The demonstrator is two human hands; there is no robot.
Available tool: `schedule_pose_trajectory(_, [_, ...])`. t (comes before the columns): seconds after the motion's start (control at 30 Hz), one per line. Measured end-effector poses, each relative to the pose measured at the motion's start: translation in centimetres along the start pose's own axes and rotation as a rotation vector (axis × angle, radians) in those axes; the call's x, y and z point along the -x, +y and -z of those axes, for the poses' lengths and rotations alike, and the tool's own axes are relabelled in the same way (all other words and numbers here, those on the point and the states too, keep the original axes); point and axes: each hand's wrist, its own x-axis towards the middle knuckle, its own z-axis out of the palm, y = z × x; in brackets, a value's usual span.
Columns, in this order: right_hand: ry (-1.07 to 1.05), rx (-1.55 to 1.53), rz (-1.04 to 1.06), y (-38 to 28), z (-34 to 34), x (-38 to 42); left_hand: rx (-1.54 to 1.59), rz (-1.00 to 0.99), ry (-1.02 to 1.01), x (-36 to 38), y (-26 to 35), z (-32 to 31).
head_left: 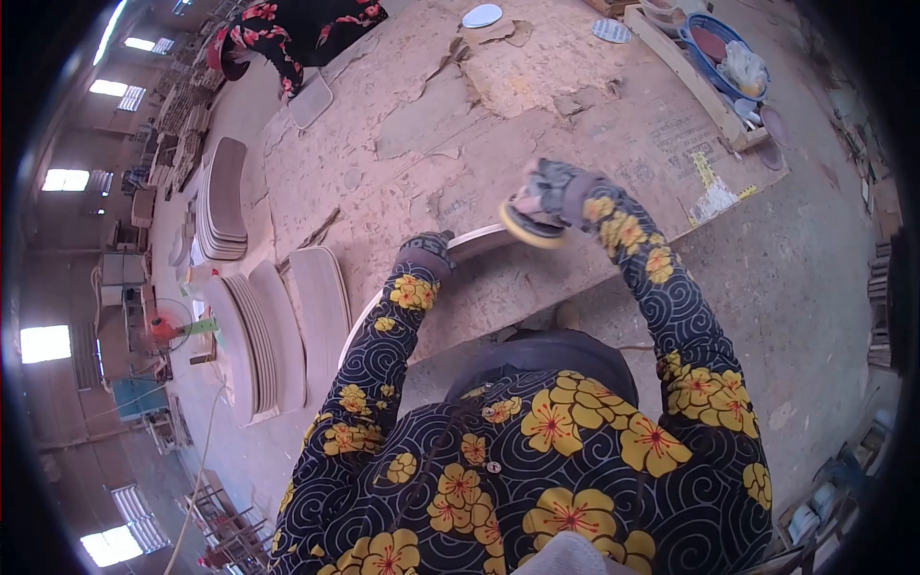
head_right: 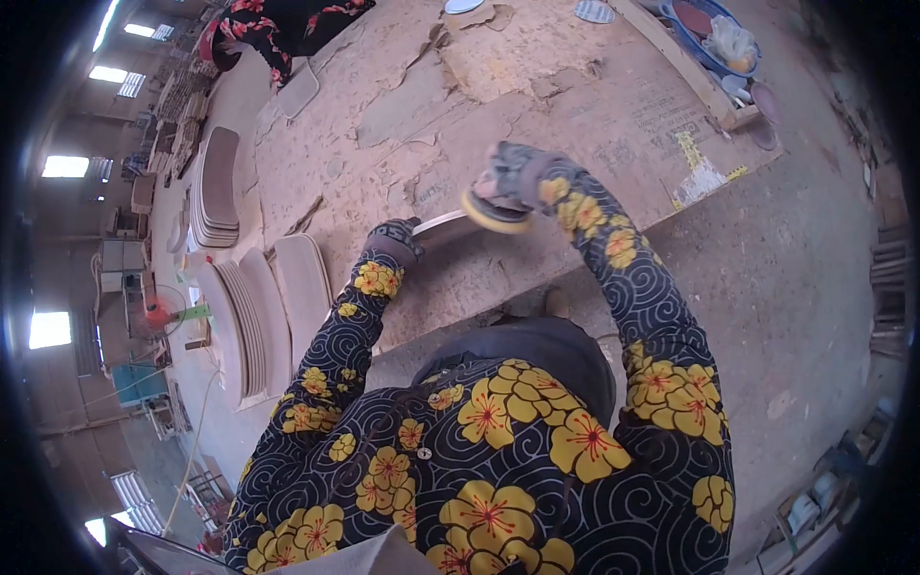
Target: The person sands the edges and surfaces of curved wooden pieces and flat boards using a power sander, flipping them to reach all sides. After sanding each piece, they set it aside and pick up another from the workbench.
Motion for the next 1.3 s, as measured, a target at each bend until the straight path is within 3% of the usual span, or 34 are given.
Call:
schedule_pose_trajectory(0.17, [-0.157, -0.588, -0.394, 5.9, -1.0, 0.9, 0.018, 0.014, -0.002, 0.2, 0.3, 0.3])
schedule_pose_trajectory(0.27, [-0.153, -0.623, -0.391, 12.8, -5.7, -0.6, 0.027, 0.045, -0.02, 0.7, 0.8, 1.5])
schedule_pose_trajectory(0.37, [-0.035, -0.612, -0.246, 16.6, -8.5, -1.2, 0.007, 0.038, 0.018, 0.7, 0.7, 1.4])
schedule_pose_trajectory(0.47, [0.001, -0.535, -0.116, 11.2, -4.9, 0.3, 0.022, 0.059, 0.007, 0.9, 0.9, 1.1])
schedule_pose_trajectory(0.57, [-0.047, -0.215, 0.195, 5.9, -1.6, -0.2, 0.021, 0.059, 0.025, 1.4, 1.2, 1.1])
schedule_pose_trajectory(0.7, [-0.123, 0.262, 0.116, -5.2, 1.5, -0.2, 0.0, 0.035, 0.103, 1.3, 0.8, 0.2])
schedule_pose_trajectory(0.73, [-0.133, 0.377, 0.096, -6.2, 1.7, 0.2, 0.008, 0.029, 0.121, 1.4, 0.8, 0.0])
schedule_pose_trajectory(0.77, [-0.194, 0.436, 0.273, -1.0, -1.2, -3.6, 0.003, 0.031, 0.1, 1.3, 0.8, -0.2])
schedule_pose_trajectory(0.87, [-0.209, 0.168, 0.104, 0.5, 0.9, -1.7, 0.027, 0.054, 0.031, 1.0, 0.9, 0.5])
schedule_pose_trajectory(0.93, [-0.221, -0.268, 0.082, 8.2, -1.8, -2.4, 0.075, 0.09, -0.016, 1.0, 1.0, 1.5])
schedule_pose_trajectory(1.03, [-0.257, -0.41, -0.247, 14.1, -5.0, -3.8, 0.045, 0.06, 0.032, 1.1, 0.7, 1.4])
schedule_pose_trajectory(1.1, [-0.138, -0.683, -0.305, 16.0, -7.7, -2.2, 0.042, 0.05, 0.062, 1.1, 0.6, 0.9])
schedule_pose_trajectory(1.2, [0.12, -0.579, -0.266, 15.6, -8.5, -1.2, 0.042, 0.057, 0.092, 0.7, 0.0, 0.6])
schedule_pose_trajectory(1.23, [0.073, -0.725, -0.344, 9.2, -5.1, 1.4, 0.046, 0.061, 0.087, 0.9, 0.1, 0.8])
schedule_pose_trajectory(1.3, [0.167, -0.2, -0.104, 4.0, -2.4, 1.2, 0.037, 0.076, 0.036, 1.2, 0.8, 1.3])
